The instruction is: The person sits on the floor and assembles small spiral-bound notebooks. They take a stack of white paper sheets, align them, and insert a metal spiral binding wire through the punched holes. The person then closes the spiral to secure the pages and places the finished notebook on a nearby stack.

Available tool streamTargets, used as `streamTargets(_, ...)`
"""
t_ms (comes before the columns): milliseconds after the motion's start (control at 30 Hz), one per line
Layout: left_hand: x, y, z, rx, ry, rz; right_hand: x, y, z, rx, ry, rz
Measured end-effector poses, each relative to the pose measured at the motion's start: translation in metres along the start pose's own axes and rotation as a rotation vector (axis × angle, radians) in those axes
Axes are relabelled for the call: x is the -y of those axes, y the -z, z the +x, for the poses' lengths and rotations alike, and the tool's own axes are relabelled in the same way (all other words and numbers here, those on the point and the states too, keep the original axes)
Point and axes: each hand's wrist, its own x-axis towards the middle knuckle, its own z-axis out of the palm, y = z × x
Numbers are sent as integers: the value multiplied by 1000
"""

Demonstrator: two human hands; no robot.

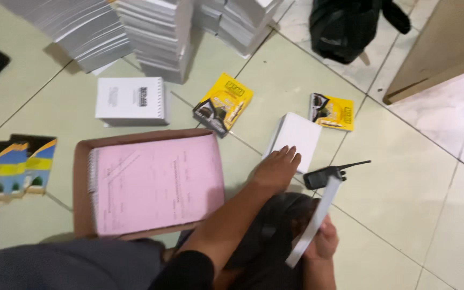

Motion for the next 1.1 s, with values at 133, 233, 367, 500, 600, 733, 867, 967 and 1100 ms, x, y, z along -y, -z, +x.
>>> streamTargets(133, 2, -62, 8, -263, 80, 190, 3, 17, 5, 15, -38, -13)
streamTargets(233, 6, -38, 5, -497, -60, 454, 2, 16, 11, -22, -75, 31)
streamTargets(367, 10, -36, 7, -444, -204, 469, -1, 7, 13, 38, -68, 16)
streamTargets(500, 19, -32, 13, -135, -198, 268, -3, -3, 15, 39, -30, -32)
streamTargets(600, 15, 3, 16, 219, -137, 158, -5, -12, 17, 20, -12, -11)
streamTargets(733, 14, 30, 23, 327, -56, 102, -2, -20, 18, 67, -73, -17)
streamTargets(867, 14, 34, 29, 315, -25, 1, -4, -26, 18, 9, -47, -31)
streamTargets(967, 9, 60, 33, 319, 43, -17, -7, -24, 18, 55, -44, -8)
streamTargets(1100, 10, 61, 31, 314, -5, 36, -6, -21, 17, 59, -49, -22)
